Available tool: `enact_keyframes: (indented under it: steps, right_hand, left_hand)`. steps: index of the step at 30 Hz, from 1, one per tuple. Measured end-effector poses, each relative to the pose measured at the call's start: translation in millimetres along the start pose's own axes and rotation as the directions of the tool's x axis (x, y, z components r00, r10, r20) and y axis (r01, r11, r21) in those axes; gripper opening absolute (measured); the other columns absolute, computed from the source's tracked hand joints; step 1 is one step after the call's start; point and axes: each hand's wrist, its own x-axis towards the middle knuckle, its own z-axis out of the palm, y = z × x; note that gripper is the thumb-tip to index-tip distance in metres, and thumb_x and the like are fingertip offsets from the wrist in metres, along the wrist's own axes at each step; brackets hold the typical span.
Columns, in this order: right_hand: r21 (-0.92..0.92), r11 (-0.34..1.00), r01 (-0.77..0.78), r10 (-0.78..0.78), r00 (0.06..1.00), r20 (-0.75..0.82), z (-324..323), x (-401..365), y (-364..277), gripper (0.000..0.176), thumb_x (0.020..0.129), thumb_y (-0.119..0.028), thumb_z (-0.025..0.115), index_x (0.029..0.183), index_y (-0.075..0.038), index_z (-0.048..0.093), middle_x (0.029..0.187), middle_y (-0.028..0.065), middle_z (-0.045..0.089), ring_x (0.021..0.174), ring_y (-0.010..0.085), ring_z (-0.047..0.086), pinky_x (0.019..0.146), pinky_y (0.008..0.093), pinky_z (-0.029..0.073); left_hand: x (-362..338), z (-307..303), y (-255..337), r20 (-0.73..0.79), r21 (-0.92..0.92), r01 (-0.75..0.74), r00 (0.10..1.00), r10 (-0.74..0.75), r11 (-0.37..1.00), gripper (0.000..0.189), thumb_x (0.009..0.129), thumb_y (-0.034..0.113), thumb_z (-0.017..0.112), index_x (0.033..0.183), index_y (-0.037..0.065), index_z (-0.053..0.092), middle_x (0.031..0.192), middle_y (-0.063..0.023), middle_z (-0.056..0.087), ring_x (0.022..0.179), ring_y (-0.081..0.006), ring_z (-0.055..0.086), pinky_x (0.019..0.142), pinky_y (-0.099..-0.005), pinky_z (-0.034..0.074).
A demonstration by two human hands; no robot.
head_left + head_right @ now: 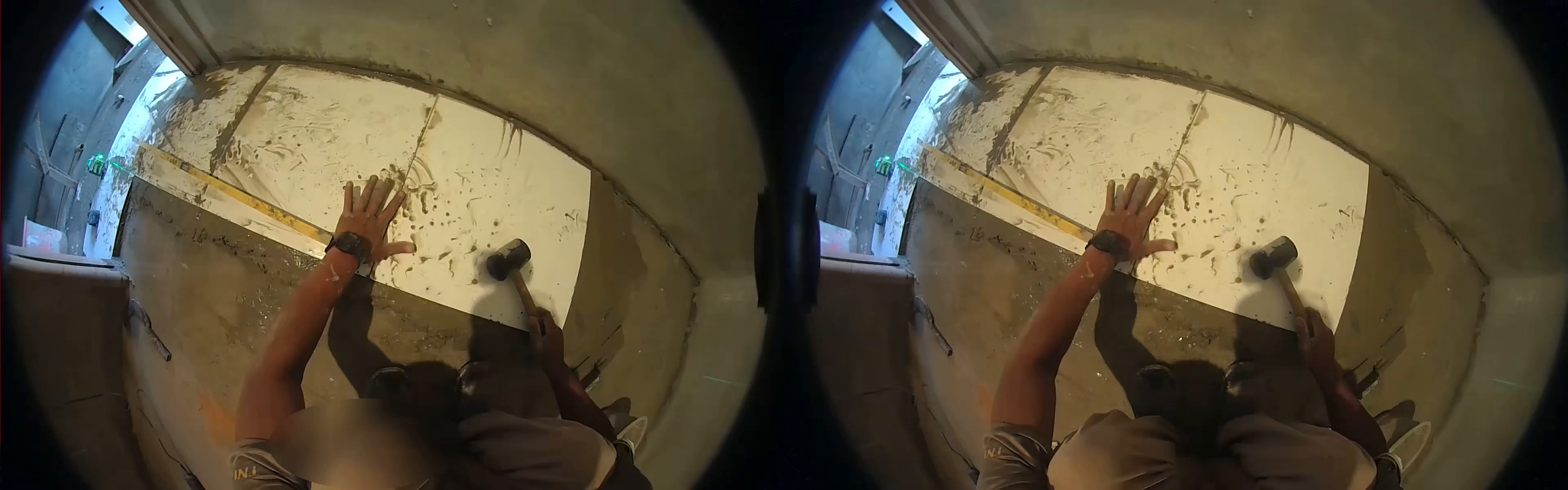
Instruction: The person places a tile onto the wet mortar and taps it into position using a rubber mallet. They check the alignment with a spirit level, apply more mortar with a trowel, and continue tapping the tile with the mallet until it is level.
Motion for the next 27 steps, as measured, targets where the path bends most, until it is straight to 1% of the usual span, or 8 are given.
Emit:
enact_keyframes:
  steps: [7, 10, 12, 16, 18, 20, 24, 27]
  right_hand:
    - [-0.04, 0.999, 0.035, -0.035, 0.999, -0.007, 1.9, -0.2, 4.4, 0.048, 0.104, -0.037, 0.054, 0.132, 0.002, 0.058, 0.11, 0.0231, 0.071, 0.101, 0.0349, 0.071, 0.084, 0.0415, 0.055]
    - [0.009, 0.999, 0.038, -0.038, 0.999, 0.004, 2.8, 0.5, 11.3, 0.048, 0.104, -0.038, 0.054, 0.132, 0.001, 0.057, 0.111, 0.0262, 0.07, 0.102, 0.0432, 0.069, 0.087, 0.0478, 0.054]
    - [-0.018, 0.998, 0.054, -0.054, 0.999, 0.006, 6.7, 1.3, 23.5, 0.049, 0.104, -0.039, 0.054, 0.133, 0.001, 0.057, 0.112, 0.0261, 0.07, 0.103, 0.0436, 0.069, 0.087, 0.0486, 0.054]
    - [-0.087, 0.993, 0.075, -0.075, 0.997, 0.006, 4.5, 1.2, 20.9, 0.05, 0.105, -0.04, 0.052, 0.133, 0.0, 0.056, 0.112, 0.0272, 0.07, 0.104, 0.0445, 0.069, 0.087, 0.049, 0.054]
    - [-0.049, 0.997, 0.058, -0.058, 0.998, 0.021, 2.6, 1.3, 14.4, 0.051, 0.105, -0.042, 0.052, 0.133, 0.0, 0.056, 0.11, 0.0267, 0.07, 0.104, 0.0445, 0.069, 0.087, 0.0489, 0.054]
    - [-0.022, 0.999, 0.038, -0.038, 0.999, 0.023, -0.9, 1.0, 7.0, 0.051, 0.104, -0.043, 0.053, 0.131, 0.0, 0.056, 0.108, 0.0248, 0.071, 0.101, 0.0419, 0.07, 0.086, 0.0469, 0.054]
    - [0.053, 0.998, 0.037, -0.038, 0.999, 0.026, -1.3, 1.7, 3.9, 0.051, 0.105, -0.043, 0.053, 0.13, 0.001, 0.056, 0.106, 0.0239, 0.071, 0.098, 0.0388, 0.071, 0.084, 0.0449, 0.055]
    - [0.02, 0.999, -0.032, 0.031, 0.996, 0.087, -4.8, 0.9, -0.7, 0.049, 0.105, -0.042, 0.053, 0.13, 0.001, 0.056, 0.105, 0.0228, 0.072, 0.096, 0.0364, 0.072, 0.083, 0.0433, 0.055]
  left_hand:
    - [-51.1, 17.0, 9.1, -0.046, -0.115, -0.037, 0.998, 0.032, 0.993, 0.115, 0.081, 0.095, 0.028, 0.165, 0.017, 0.016, 0.171, -0.0098, 0.016, 0.158, -0.0355, 0.005, 0.124, -0.0635, 0.0]
    - [-85.9, 17.0, 13.6, 0.011, -0.203, -0.139, 0.989, 0.144, 0.969, 0.112, 0.087, 0.086, 0.037, 0.163, 0.007, 0.018, 0.17, -0.0126, 0.016, 0.158, -0.0351, 0.007, 0.125, -0.0599, -0.001]
    - [-122.0, 14.5, 21.2, -0.107, -0.291, -0.171, 0.983, 0.146, 0.941, 0.102, 0.09, 0.083, 0.039, 0.154, 0.003, 0.041, 0.162, -0.0176, 0.035, 0.152, -0.0383, 0.027, 0.124, -0.057, 0.016]
    - [-195.1, -52.8, 20.5, 0.4, -0.393, 0.156, 0.916, 0.016, 0.906, 0.08, 0.095, 0.075, 0.042, 0.118, 0.005, 0.072, 0.121, -0.0218, 0.069, 0.106, -0.041, 0.068, 0.092, -0.0496, 0.053]
    - [-231.7, -66.0, 3.6, 0.349, -0.489, 0.246, 0.935, -0.07, 0.837, 0.077, 0.095, 0.075, 0.043, 0.112, 0.007, 0.075, 0.108, -0.0226, 0.072, 0.092, -0.0407, 0.071, 0.081, -0.0486, 0.057]
    - [-253.1, -74.2, -19.3, 0.64, -0.24, 0.419, 0.746, -0.182, 0.876, 0.072, 0.094, 0.073, 0.047, 0.109, 0.009, 0.076, 0.105, -0.0205, 0.074, 0.094, -0.0385, 0.072, 0.082, -0.0487, 0.056]
    - [-285.3, -115.3, -42.7, 0.541, -0.273, 0.515, 0.781, -0.313, 0.812, 0.069, 0.095, 0.07, 0.049, 0.108, 0.008, 0.077, 0.1, -0.0202, 0.074, 0.091, -0.0375, 0.072, 0.078, -0.0468, 0.057]
    - [-296.6, -137.8, -51.5, 0.263, -0.615, 0.432, 0.901, -0.345, 0.659, 0.068, 0.097, 0.068, 0.048, 0.106, 0.006, 0.076, 0.096, -0.0189, 0.075, 0.088, -0.0347, 0.073, 0.078, -0.0422, 0.057]
